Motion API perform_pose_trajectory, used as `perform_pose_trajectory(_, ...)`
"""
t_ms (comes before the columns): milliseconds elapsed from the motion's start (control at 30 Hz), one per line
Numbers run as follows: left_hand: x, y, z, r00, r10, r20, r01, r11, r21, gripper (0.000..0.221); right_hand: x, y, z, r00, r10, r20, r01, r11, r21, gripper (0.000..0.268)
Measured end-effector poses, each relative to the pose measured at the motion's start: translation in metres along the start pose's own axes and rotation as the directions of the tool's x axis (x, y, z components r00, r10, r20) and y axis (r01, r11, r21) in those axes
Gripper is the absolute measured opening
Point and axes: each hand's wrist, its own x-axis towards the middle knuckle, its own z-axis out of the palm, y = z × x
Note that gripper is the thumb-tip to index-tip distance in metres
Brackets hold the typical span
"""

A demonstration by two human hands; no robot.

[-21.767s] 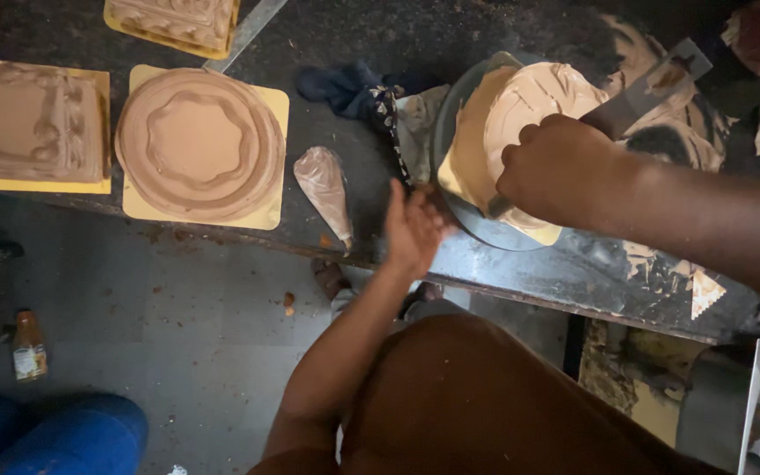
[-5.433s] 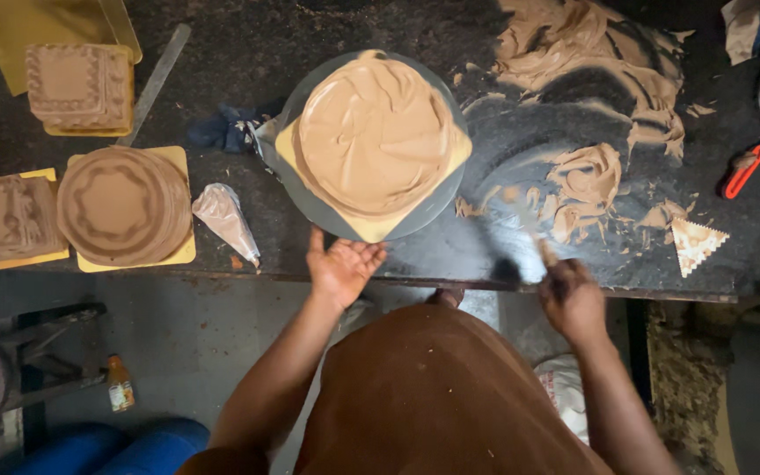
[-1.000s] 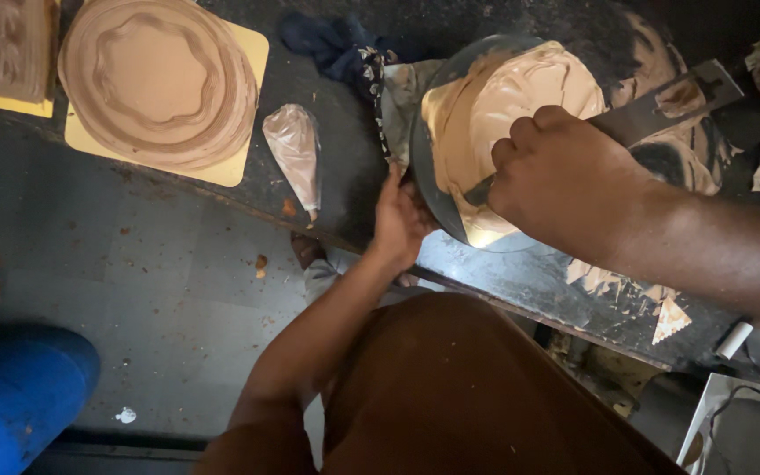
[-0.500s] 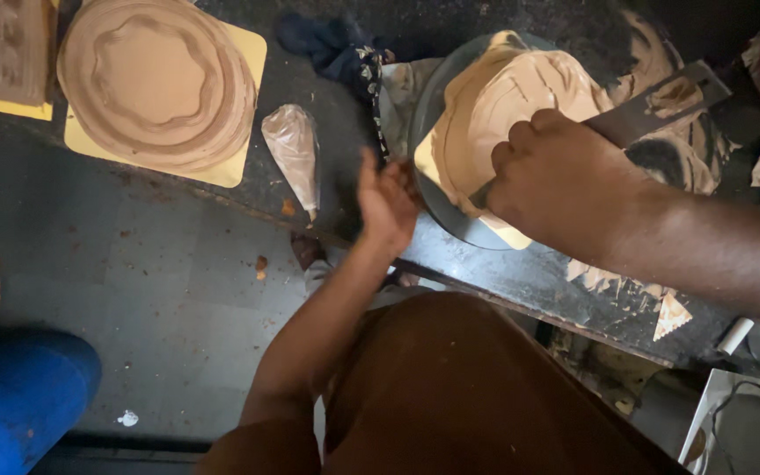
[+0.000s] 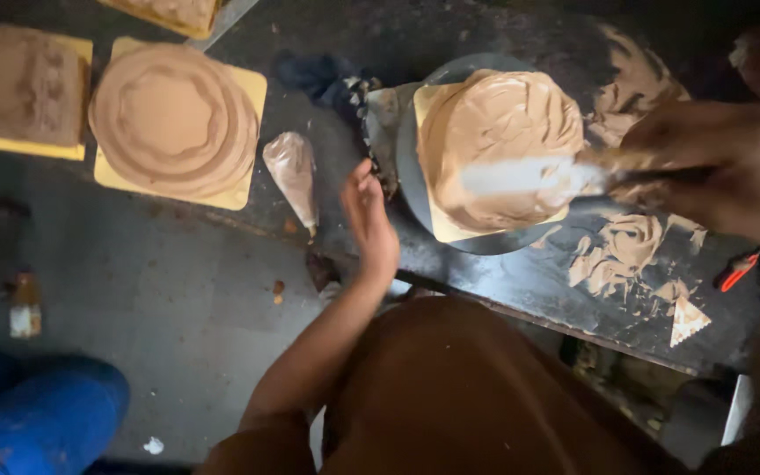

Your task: The person applies and smooths frosting onto a round cake using a palette knife while rotating the cake on a turntable.

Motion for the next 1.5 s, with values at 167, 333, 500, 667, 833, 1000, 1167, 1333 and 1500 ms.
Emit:
perform_pose_trajectory(167,-0.071,0.087,0.05,0.604,0.147,0.783,-0.369,0.923,0.111,0.049,-0.049,0.01,0.113,0.675,0.6,-0.429,0.29,0.319,0.903,0.002)
perform_pose_trajectory(333,-0.12,0.1,0.107,0.352,-0.564,0.747,0.166,0.823,0.544,0.03,-0.074,-0.013,0.175,0.369,0.77,-0.521,0.597,0.233,0.767,0.007)
perform_pose_trajectory(500,-0.154,0.103,0.132,0.201,0.005,0.98,-0.355,0.932,0.068,0.027,-0.168,0.022,0.171,0.129,0.696,-0.707,0.634,0.491,0.598,0.012)
perform_pose_trajectory(667,-0.148,0.089,0.134,0.05,-0.407,0.912,-0.53,0.763,0.369,0.034,-0.269,0.147,0.214,0.015,0.643,-0.766,0.133,0.758,0.639,0.016)
perform_pose_trajectory(833,-0.144,0.062,0.112,0.313,-0.351,0.883,-0.361,0.815,0.452,0.037,-0.282,0.225,0.361,0.448,0.776,-0.445,-0.44,0.624,0.646,0.02)
perform_pose_trajectory(1000,-0.175,0.004,0.131,0.489,-0.445,0.75,-0.375,0.669,0.642,0.038,-0.202,0.148,0.385,0.557,0.773,-0.304,0.202,0.229,0.952,0.066)
perform_pose_trajectory(1167,-0.214,-0.065,0.156,0.419,-0.406,0.812,-0.6,0.547,0.584,0.04,-0.134,0.077,0.332,0.395,0.883,-0.251,0.503,0.021,0.864,0.032)
perform_pose_trajectory(1333,-0.163,-0.081,0.074,0.419,-0.851,0.318,0.424,0.492,0.76,0.072,-0.156,0.098,0.31,0.516,0.776,-0.364,0.39,0.166,0.906,0.02)
perform_pose_trajectory(1500,-0.105,-0.08,0.004,0.724,-0.578,0.375,0.622,0.783,0.008,0.025,-0.158,0.097,0.284,0.599,0.768,-0.228,0.021,0.269,0.963,0.056)
